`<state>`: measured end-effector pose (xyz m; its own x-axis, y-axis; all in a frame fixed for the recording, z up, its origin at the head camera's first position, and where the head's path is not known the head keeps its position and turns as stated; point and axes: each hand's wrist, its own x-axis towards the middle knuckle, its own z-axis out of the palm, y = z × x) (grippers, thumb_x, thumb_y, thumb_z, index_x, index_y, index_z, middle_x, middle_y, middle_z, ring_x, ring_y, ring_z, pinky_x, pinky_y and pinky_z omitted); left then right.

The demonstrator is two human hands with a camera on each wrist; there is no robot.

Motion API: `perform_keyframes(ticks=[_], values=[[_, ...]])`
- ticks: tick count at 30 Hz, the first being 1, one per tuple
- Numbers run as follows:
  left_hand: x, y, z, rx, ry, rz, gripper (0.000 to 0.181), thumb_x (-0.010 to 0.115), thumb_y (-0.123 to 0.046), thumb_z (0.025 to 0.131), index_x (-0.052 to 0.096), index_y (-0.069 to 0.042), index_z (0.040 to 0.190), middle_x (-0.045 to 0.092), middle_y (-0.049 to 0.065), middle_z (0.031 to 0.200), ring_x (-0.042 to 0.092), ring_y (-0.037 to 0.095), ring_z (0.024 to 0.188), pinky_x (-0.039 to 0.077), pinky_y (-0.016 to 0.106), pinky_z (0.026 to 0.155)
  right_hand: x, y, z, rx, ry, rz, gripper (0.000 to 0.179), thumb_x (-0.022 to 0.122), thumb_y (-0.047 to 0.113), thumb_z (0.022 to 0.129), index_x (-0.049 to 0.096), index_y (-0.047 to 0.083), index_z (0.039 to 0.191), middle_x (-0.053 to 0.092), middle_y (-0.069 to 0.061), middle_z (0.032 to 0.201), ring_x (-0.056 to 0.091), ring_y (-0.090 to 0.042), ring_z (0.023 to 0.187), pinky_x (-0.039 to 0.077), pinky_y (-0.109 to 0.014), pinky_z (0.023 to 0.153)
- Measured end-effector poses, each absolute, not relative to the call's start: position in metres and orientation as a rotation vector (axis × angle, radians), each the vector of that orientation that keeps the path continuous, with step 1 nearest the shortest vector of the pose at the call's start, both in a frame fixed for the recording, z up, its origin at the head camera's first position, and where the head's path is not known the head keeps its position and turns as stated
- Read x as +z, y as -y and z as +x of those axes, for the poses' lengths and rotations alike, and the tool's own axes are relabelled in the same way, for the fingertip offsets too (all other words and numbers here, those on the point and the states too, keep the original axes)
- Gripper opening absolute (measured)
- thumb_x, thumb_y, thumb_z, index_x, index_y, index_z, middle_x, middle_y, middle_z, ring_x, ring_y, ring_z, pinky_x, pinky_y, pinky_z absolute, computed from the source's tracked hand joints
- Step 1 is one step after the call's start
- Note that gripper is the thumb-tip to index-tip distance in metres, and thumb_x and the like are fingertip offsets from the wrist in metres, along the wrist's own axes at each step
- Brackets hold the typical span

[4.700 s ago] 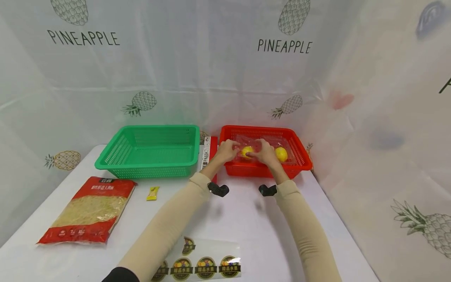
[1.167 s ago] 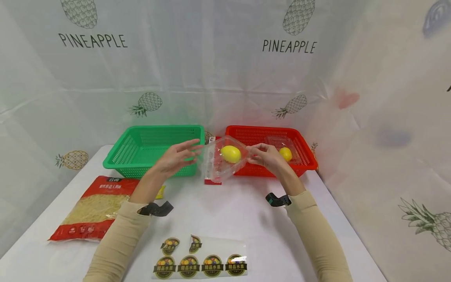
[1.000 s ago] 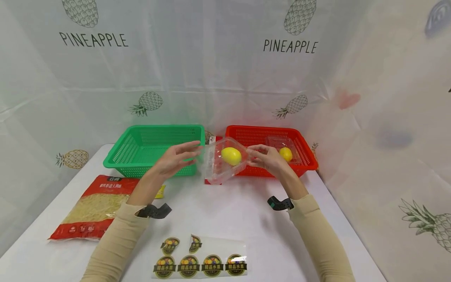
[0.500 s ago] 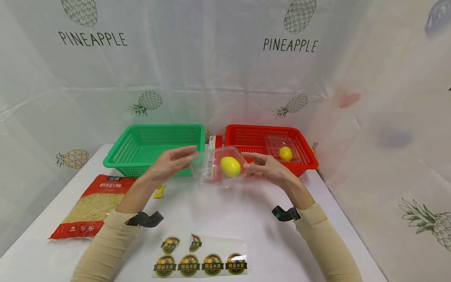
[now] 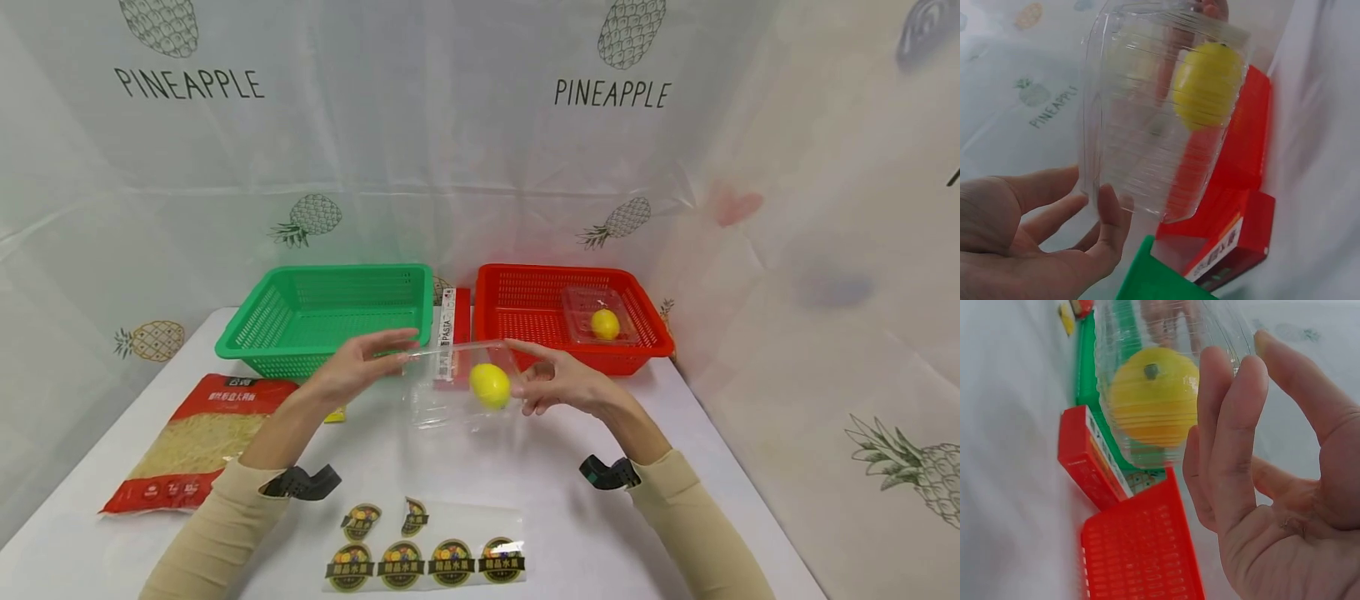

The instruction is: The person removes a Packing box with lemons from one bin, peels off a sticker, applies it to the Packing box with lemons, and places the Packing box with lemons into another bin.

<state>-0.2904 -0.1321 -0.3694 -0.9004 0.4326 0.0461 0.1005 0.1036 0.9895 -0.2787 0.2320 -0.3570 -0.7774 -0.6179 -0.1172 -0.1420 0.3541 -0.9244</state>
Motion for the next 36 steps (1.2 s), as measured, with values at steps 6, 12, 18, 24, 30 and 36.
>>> perform_keyframes(ticks=[6, 12, 18, 24, 30, 36], values=[[-0.38, 0.137, -0.289, 1.833, -2.176, 0.565, 0.053, 0.064, -0.019, 0.096, 0.047, -0.008, 0.145, 0.047, 0.014, 0.149, 0.053, 0.031, 0.129, 0.052, 0.037, 0.101, -0.364, -0.228, -0.275, -1.4, -2.192, -0.664, 0.077, 0.069, 0.018, 0.091, 0.027, 0.025, 0.156, 0.055, -0.017, 0.098, 0.071, -0.029, 0.078, 0.061, -0.035, 0.073], [-0.39, 0.141, -0.286, 1.801, -2.236, 0.551, 0.044, 0.063, -0.017, 0.096, 0.054, -0.008, 0.138, 0.054, 0.012, 0.143, 0.06, 0.031, 0.122, 0.051, 0.039, 0.101, -0.374, -0.224, -0.273, -1.393, -2.175, -0.716, 0.076, 0.068, 0.016, 0.092, 0.027, 0.017, 0.156, 0.058, -0.015, 0.098, 0.07, -0.031, 0.078, 0.061, -0.037, 0.074], [-0.398, 0.147, -0.283, 1.745, -2.253, 0.507, 0.044, 0.064, -0.019, 0.095, 0.056, -0.005, 0.136, 0.054, 0.014, 0.142, 0.06, 0.036, 0.122, 0.05, 0.041, 0.103, -0.382, -0.22, -0.268, -1.365, -2.156, -0.66, 0.075, 0.069, 0.018, 0.092, 0.029, 0.018, 0.155, 0.061, -0.025, 0.103, 0.064, -0.051, 0.088, 0.061, -0.037, 0.076], [-0.406, 0.151, -0.285, 1.732, -2.227, 0.468, 0.042, 0.064, -0.019, 0.096, 0.058, -0.005, 0.135, 0.05, 0.018, 0.147, 0.055, 0.042, 0.125, 0.042, 0.048, 0.11, -0.391, -0.214, -0.268, -1.357, -2.173, -0.639, 0.076, 0.072, 0.021, 0.09, 0.032, 0.021, 0.154, 0.062, -0.024, 0.102, 0.07, -0.038, 0.083, 0.061, -0.038, 0.076], [-0.413, 0.151, -0.287, 1.661, -2.308, 0.451, 0.043, 0.067, -0.023, 0.094, 0.06, -0.005, 0.133, 0.052, 0.021, 0.144, 0.062, 0.028, 0.119, 0.045, 0.045, 0.106, -0.402, -0.208, -0.27, -1.359, -2.152, -0.66, 0.079, 0.072, 0.018, 0.089, 0.028, 0.018, 0.155, 0.065, -0.02, 0.1, 0.071, -0.037, 0.082, 0.061, -0.038, 0.077], [-0.414, 0.148, -0.289, 1.635, -2.351, 0.461, 0.046, 0.068, -0.022, 0.093, 0.059, -0.002, 0.133, 0.055, 0.02, 0.141, 0.062, 0.029, 0.12, 0.046, 0.045, 0.105, -0.406, -0.206, -0.272, -1.392, -2.123, -0.637, 0.08, 0.072, 0.017, 0.089, 0.028, 0.02, 0.156, 0.065, -0.018, 0.101, 0.07, -0.043, 0.085, 0.061, -0.037, 0.077]])
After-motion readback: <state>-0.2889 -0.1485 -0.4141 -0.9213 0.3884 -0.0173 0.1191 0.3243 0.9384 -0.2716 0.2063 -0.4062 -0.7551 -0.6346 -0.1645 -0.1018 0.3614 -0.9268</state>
